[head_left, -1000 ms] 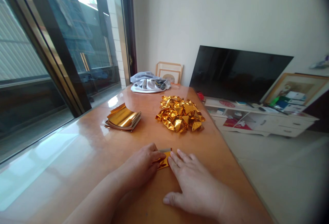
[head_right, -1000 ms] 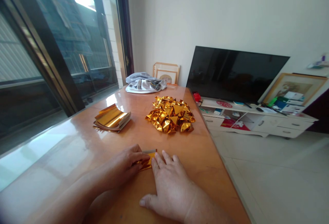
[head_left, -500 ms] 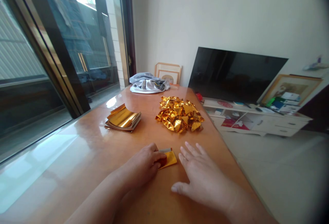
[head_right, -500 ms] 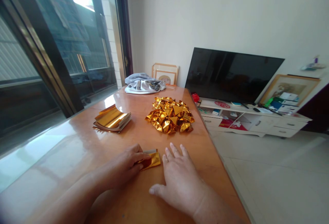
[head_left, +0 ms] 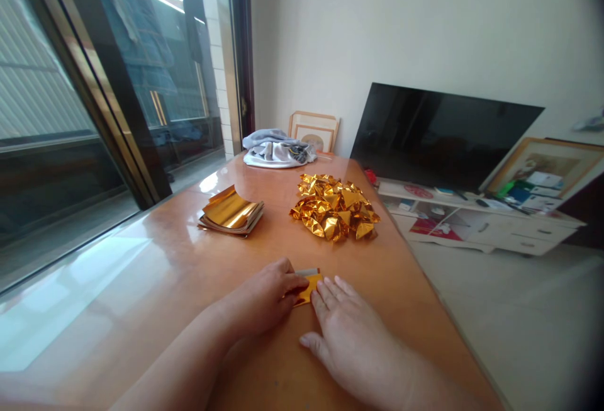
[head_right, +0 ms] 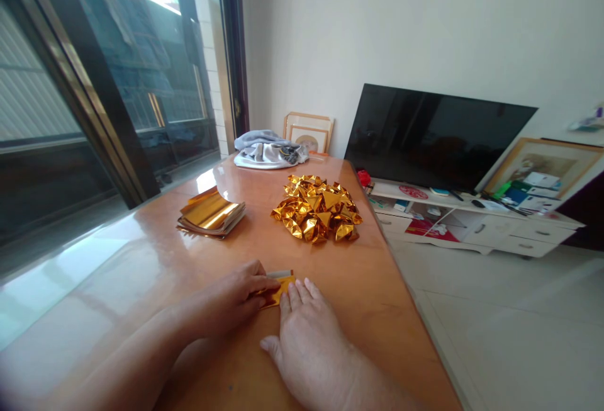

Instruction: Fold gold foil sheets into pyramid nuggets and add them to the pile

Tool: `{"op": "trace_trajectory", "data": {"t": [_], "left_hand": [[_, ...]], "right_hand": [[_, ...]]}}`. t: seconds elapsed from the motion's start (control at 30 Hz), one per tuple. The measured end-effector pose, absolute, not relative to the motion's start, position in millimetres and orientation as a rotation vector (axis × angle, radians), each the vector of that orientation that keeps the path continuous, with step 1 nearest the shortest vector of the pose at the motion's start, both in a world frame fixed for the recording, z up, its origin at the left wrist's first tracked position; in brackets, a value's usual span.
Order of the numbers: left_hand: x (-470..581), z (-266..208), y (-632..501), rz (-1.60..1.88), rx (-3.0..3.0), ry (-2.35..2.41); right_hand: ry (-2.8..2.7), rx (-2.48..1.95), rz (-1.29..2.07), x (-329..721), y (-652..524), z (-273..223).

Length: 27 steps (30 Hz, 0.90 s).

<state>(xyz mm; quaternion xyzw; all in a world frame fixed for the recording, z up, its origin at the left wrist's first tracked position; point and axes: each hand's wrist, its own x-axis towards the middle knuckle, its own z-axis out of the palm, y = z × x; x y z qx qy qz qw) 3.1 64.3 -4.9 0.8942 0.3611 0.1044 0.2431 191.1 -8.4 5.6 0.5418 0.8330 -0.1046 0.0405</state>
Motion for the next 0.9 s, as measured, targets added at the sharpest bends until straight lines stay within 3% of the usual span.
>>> {"op": "trace_trajectory", "data": {"t": [0.27,0.9], "left_hand": [[3.2,-5.5,64.7,0.289,2.446,0.97],[-3.6,-3.3,72.7,0.312,2.423,0.837]], "right_hand": [[2.57,1.715,-0.298,183.9,-17.7,-12.9],[2.805,1.661,-0.286,171.4,-25.4,3.4]]}}
